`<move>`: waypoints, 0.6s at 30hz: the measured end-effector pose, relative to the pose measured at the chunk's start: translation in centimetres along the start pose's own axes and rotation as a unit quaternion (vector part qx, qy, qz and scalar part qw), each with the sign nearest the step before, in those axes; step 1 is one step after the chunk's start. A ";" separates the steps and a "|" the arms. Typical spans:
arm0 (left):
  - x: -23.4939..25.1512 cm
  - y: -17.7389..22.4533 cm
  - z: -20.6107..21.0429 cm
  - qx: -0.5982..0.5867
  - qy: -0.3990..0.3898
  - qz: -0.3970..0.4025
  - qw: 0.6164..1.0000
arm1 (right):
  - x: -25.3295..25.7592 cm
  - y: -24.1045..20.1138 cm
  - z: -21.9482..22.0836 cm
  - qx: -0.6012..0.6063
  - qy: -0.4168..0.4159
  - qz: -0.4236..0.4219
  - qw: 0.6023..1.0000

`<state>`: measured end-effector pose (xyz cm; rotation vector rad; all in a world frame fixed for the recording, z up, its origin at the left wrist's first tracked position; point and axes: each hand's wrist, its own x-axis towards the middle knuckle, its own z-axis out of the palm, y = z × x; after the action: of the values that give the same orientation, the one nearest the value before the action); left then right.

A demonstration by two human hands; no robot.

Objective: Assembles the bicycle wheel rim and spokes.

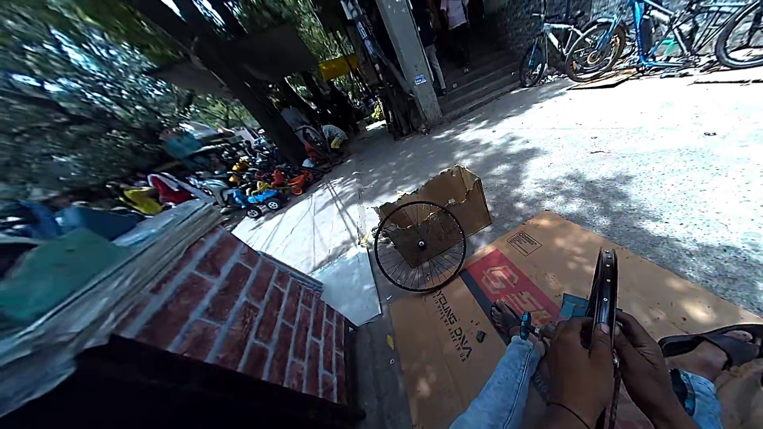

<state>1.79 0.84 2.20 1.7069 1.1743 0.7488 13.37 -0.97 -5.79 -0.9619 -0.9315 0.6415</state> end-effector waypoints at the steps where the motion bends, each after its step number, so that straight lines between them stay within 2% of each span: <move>1: -0.1 0.0 0.0 -0.003 0.000 -0.005 1.000 | 0.1 0.1 0.0 0.019 -0.002 0.018 1.000; 6: -0.5 -0.4 0.0 -0.025 0.009 -0.011 1.000 | -0.1 0.7 -0.8 0.112 -0.041 0.067 0.991; 11: -0.7 -0.8 0.0 -0.020 0.010 -0.006 1.000 | 1.2 -0.6 -1.7 0.106 -0.106 0.158 0.976; 15: -0.7 -0.8 -0.1 -0.024 0.013 0.005 1.000 | 1.1 -0.3 -1.7 0.168 -0.114 0.141 0.969; 18: -1.0 -0.8 -0.1 -0.034 0.006 0.006 0.999 | 0.6 0.2 -2.6 0.182 -0.176 0.100 0.962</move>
<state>1.00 0.07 1.55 1.6554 1.1358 0.7994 15.95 -1.40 -6.42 -0.6234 -0.9882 1.1403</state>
